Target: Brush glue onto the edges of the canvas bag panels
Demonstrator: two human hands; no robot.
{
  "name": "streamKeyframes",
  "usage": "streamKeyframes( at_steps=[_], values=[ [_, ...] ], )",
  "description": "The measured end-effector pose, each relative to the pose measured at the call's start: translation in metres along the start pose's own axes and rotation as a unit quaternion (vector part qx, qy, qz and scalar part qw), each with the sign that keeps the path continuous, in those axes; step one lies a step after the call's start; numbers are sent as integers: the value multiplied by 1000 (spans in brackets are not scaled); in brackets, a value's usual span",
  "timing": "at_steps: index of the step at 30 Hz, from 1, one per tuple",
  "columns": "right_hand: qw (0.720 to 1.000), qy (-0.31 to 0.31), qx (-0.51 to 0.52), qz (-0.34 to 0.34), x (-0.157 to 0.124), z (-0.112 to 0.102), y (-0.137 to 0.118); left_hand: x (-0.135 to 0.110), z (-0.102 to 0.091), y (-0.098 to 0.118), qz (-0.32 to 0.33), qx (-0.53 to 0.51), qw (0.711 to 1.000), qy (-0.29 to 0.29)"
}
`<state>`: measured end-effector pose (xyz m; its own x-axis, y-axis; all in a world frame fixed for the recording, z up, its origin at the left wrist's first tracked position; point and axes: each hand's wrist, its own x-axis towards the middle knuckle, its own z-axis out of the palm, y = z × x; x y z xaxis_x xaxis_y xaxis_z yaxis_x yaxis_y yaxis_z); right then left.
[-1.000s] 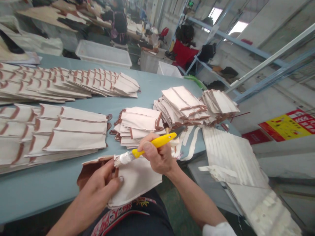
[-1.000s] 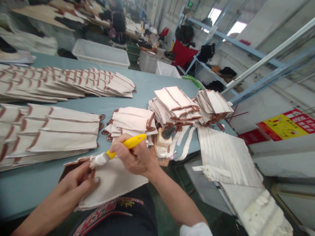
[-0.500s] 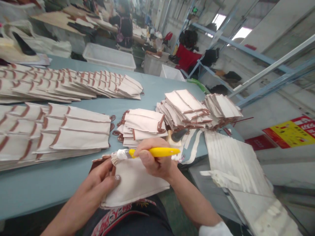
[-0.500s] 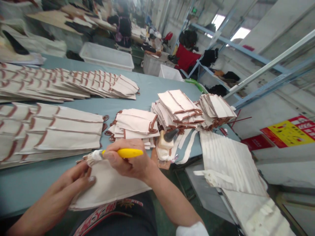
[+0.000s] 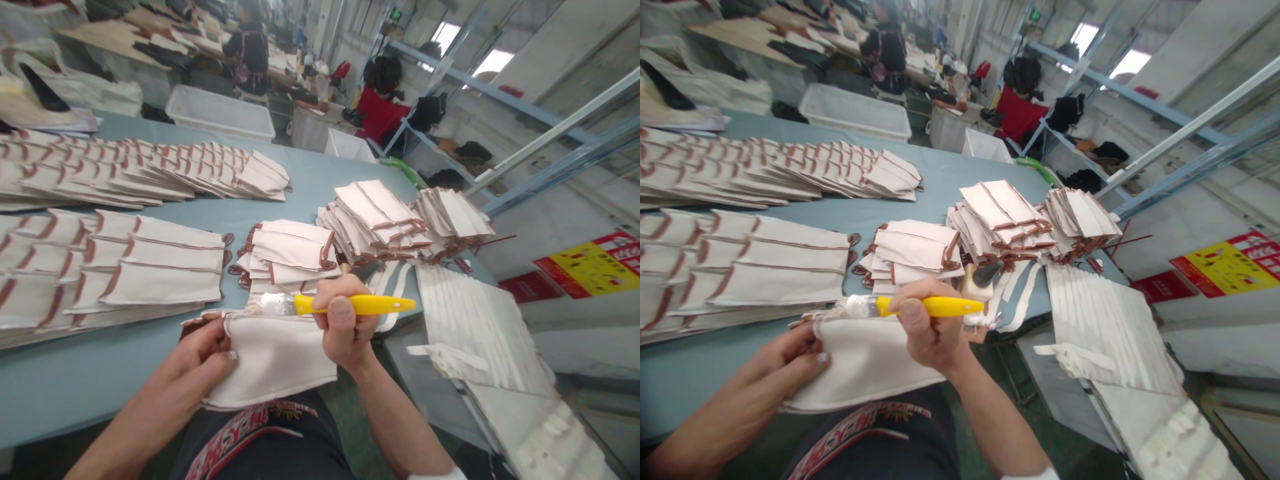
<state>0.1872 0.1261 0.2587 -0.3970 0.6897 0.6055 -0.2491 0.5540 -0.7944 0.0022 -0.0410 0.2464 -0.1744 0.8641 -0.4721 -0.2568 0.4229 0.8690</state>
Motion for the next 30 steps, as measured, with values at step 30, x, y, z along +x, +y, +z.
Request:
streamKeyframes(
  at_steps=[30],
  values=[
    [993, 32, 15, 116, -34, 13, -26, 7, 12, -25, 435, 397, 791, 166]
  ],
)
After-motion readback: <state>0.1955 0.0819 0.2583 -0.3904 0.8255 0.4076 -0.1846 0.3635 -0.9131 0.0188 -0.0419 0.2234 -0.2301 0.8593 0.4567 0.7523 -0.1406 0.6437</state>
